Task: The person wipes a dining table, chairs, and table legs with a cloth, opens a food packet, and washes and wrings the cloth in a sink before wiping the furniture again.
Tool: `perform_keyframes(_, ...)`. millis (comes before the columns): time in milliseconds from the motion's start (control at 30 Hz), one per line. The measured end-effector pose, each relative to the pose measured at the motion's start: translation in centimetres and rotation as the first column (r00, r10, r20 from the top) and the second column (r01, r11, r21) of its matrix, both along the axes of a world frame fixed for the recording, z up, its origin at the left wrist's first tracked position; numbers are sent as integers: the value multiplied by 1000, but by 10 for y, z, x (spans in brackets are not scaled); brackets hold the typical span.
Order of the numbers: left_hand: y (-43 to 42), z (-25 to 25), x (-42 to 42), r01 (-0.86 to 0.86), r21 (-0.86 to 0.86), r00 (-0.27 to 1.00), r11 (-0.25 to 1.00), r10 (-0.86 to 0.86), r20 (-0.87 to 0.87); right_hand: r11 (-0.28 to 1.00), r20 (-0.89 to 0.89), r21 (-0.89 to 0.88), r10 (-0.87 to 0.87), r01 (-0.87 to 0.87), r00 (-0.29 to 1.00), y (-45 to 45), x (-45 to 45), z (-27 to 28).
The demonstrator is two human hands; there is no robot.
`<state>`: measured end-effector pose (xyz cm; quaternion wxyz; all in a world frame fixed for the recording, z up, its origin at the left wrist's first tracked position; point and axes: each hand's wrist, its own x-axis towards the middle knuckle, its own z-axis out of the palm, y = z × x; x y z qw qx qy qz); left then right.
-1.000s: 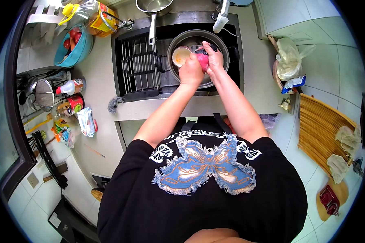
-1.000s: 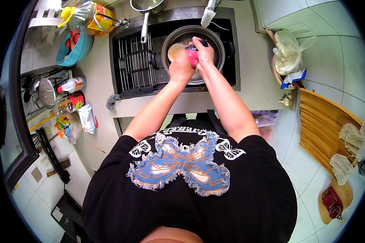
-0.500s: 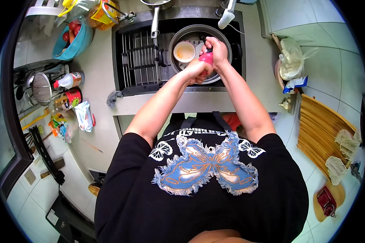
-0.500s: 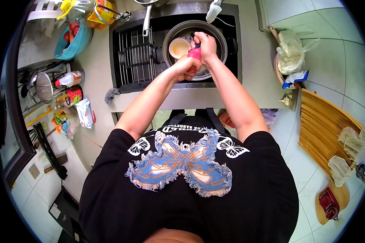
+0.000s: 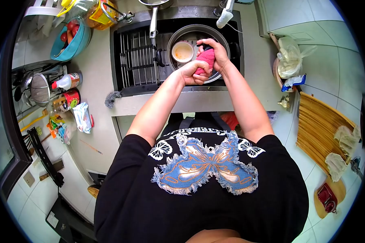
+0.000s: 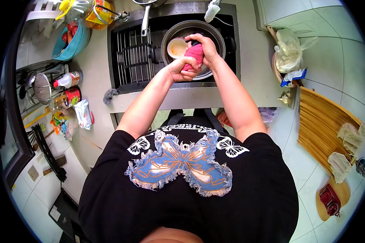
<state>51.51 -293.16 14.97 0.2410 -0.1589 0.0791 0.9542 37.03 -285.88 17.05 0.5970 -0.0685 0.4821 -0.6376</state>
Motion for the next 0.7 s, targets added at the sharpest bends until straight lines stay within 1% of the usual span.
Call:
perform_keyframes(67,-2,-3,1,6,30,1000,1000,-7,10,1000,190,29,-10,5,982,1,-2,-2)
perform_keyframes(100,-3,-6,1,11,60,1000,998,-12,19,1000,189,29,-11,6,982,0,1,4)
perform_keyframes(167,-7,-11,1,32,90,999,995,-31,-13,995,253,55,-94,83,963,0,10,18)
perform_keyframes(200,-9,-13,2,55,121,998,991,-50,-44,991,200,86,-120,104,972,0,14,23)
perform_keyframes(233,-9,3,1,56,120,998,991,-50,-45,991,199,85,-120,105,973,2,10,12)
perform_keyframes(267,-6,19,1,-10,-118,996,993,21,85,985,130,93,-154,142,980,4,3,-5)
perform_keyframes(300,-5,30,1,-44,-356,974,934,120,194,979,61,99,-186,180,981,3,2,-9)
perform_keyframes(333,-9,15,2,-44,-457,988,889,105,109,944,-29,185,-273,274,962,1,3,-13)
perform_keyframes(367,-5,13,3,-43,-458,989,888,104,109,944,-28,183,-275,275,961,0,4,-17)
perform_keyframes(400,3,19,5,-141,-931,971,337,231,-63,895,-88,247,-362,372,928,-1,2,-23)
perform_keyframes(433,13,27,7,-183,-901,939,-392,203,-279,830,-154,304,-443,469,883,-1,-1,-30)
perform_keyframes(467,21,32,11,-265,-770,911,-580,112,-398,790,-99,369,-490,490,866,1,-8,-36)
perform_keyframes(500,29,36,15,-372,-656,882,-657,-29,-471,788,-98,368,-494,493,864,2,-8,-37)
perform_keyframes(533,38,46,17,-357,-536,899,-765,-125,-419,799,84,433,-497,417,864,2,-9,-37)
perform_keyframes(567,42,56,18,-346,-400,914,-849,-208,-349,812,264,483,-492,328,829,2,-9,-37)
perform_keyframes(600,42,44,18,-345,-399,914,-849,-208,-348,852,363,462,-437,248,823,4,-11,-56)
perform_keyframes(633,39,21,16,-297,-311,928,-903,-195,-319,851,358,481,-409,210,839,3,-1,-41)
perform_keyframes(667,39,8,15,-249,-217,939,-944,-181,-292,815,261,503,-460,287,849,6,6,-47)
perform_keyframes(700,34,13,13,-205,-264,963,-943,-146,-225,773,160,518,-507,366,847,4,15,-44)
